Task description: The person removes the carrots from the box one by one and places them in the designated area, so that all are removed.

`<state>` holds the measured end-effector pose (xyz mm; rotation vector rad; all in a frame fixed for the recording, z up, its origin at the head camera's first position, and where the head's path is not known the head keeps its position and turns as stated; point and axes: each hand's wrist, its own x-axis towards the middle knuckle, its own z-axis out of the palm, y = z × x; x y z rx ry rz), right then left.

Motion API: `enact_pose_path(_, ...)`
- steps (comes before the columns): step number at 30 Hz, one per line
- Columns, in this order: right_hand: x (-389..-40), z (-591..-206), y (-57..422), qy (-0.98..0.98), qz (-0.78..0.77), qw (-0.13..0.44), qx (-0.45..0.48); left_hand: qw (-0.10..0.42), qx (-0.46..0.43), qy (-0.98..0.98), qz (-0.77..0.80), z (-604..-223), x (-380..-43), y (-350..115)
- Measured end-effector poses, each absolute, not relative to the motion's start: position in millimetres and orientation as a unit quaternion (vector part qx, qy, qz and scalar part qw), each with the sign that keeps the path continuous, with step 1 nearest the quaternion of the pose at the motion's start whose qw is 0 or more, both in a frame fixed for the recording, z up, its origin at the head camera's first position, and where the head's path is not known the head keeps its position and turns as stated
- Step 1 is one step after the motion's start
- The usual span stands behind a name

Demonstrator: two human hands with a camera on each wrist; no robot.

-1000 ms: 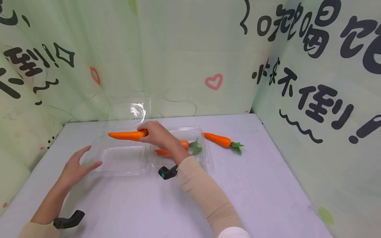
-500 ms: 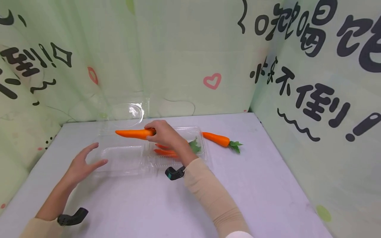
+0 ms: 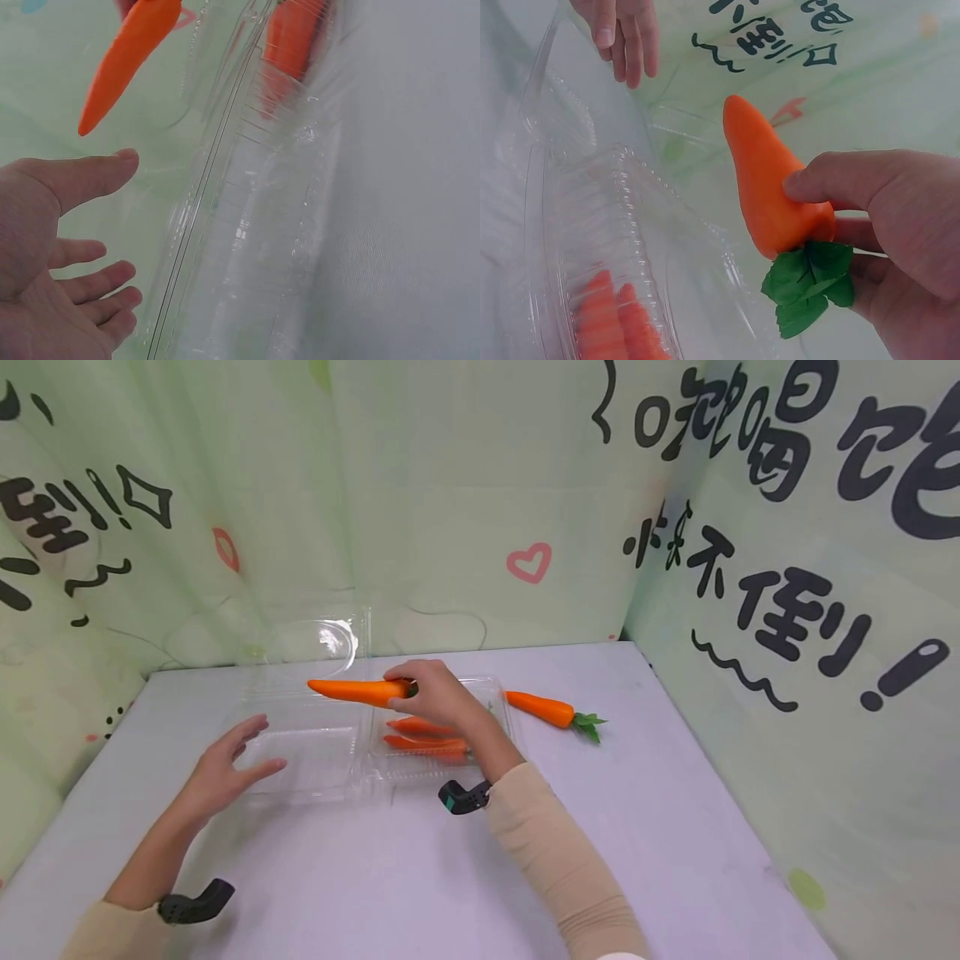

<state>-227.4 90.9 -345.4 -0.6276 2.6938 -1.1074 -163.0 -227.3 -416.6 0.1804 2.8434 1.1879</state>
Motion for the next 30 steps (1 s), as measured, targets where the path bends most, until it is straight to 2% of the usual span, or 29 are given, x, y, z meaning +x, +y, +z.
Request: enact_pose_path(30, -217, -353, 127, 0.921, -0.344, 0.037, -0.181, 0.046, 0.147, 0.88, 0.449, -414, -177, -192)
